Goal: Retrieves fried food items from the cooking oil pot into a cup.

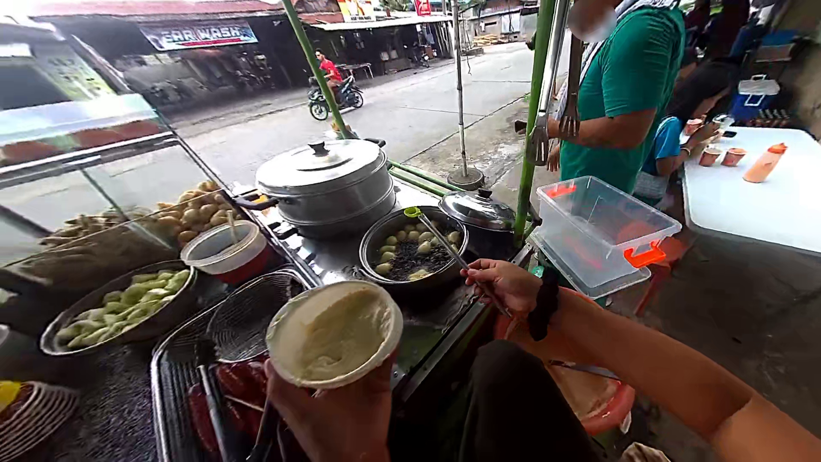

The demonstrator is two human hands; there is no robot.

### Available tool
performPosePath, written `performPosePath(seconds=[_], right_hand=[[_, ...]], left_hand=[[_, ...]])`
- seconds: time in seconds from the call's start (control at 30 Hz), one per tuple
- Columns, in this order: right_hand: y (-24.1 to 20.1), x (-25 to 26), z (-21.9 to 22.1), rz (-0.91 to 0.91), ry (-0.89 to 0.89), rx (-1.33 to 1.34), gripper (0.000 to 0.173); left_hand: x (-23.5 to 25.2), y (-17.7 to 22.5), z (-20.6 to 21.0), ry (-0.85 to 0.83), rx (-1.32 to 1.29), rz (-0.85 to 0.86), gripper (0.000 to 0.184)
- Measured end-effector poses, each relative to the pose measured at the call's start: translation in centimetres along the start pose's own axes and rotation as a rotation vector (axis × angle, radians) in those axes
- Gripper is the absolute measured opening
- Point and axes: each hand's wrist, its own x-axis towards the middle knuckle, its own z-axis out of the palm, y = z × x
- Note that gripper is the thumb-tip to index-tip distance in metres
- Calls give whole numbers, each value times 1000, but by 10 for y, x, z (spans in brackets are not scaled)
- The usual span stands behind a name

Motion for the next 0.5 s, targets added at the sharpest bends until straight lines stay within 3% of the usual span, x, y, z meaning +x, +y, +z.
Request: performPosePath(seconds=[0.13, 0.3, 0.5], right_hand=[[7, -12, 11, -17, 33, 170, 16], [26, -23, 30, -71, 78, 408, 20], [47, -33, 32, -289, 42, 292, 30]], left_hand=[[-6, -22, 2, 74, 21, -122, 74], [-8, -22, 2, 140, 20, -177, 74], [-9, -19, -4, 133, 14, -190, 71]])
